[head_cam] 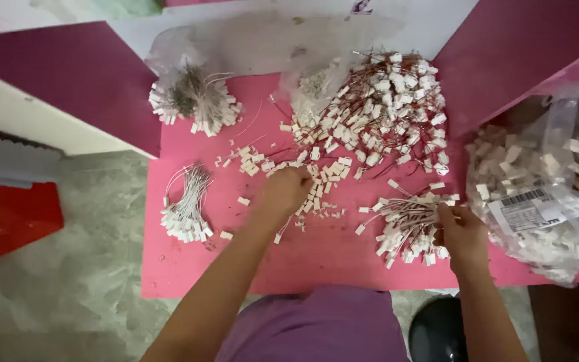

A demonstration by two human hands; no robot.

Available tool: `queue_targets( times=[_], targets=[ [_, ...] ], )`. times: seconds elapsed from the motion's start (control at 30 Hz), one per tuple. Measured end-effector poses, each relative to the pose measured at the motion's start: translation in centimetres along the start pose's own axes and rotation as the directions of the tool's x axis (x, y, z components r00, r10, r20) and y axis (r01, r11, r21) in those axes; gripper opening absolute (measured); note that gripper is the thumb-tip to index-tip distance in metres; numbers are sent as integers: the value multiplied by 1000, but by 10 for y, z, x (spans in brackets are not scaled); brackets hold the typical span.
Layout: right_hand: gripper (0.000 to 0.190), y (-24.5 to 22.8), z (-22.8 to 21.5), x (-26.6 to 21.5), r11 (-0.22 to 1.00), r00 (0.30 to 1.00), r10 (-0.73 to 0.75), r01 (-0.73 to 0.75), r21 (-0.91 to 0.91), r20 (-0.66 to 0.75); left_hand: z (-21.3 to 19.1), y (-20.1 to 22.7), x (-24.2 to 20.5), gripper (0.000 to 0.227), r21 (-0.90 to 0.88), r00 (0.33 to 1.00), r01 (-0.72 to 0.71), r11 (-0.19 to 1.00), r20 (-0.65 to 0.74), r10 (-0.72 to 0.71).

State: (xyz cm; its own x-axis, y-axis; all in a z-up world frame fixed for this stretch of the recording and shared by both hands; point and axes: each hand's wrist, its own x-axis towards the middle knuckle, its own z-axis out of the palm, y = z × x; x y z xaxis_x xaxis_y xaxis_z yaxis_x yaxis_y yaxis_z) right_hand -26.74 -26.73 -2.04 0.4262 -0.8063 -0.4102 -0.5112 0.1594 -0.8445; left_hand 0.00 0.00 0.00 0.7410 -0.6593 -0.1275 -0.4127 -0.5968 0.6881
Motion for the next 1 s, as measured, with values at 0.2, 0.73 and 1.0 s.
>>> queue_targets(
  times=[0.2,0.73,1.0],
  targets=[
    [38,-39,8,-30,932,950,-261,202,-300,-174,71,-33,40,19,438,997,-42,898,-34,63],
    [25,-60,116,4,809,842,-436,522,-272,318,37,-8,36,25,336,991,122,934,-95,-95],
    [32,-60,125,-2,868,890,-287,398,-298,353,35,3,29,18,311,995,95,946,-24,-92]
  ],
)
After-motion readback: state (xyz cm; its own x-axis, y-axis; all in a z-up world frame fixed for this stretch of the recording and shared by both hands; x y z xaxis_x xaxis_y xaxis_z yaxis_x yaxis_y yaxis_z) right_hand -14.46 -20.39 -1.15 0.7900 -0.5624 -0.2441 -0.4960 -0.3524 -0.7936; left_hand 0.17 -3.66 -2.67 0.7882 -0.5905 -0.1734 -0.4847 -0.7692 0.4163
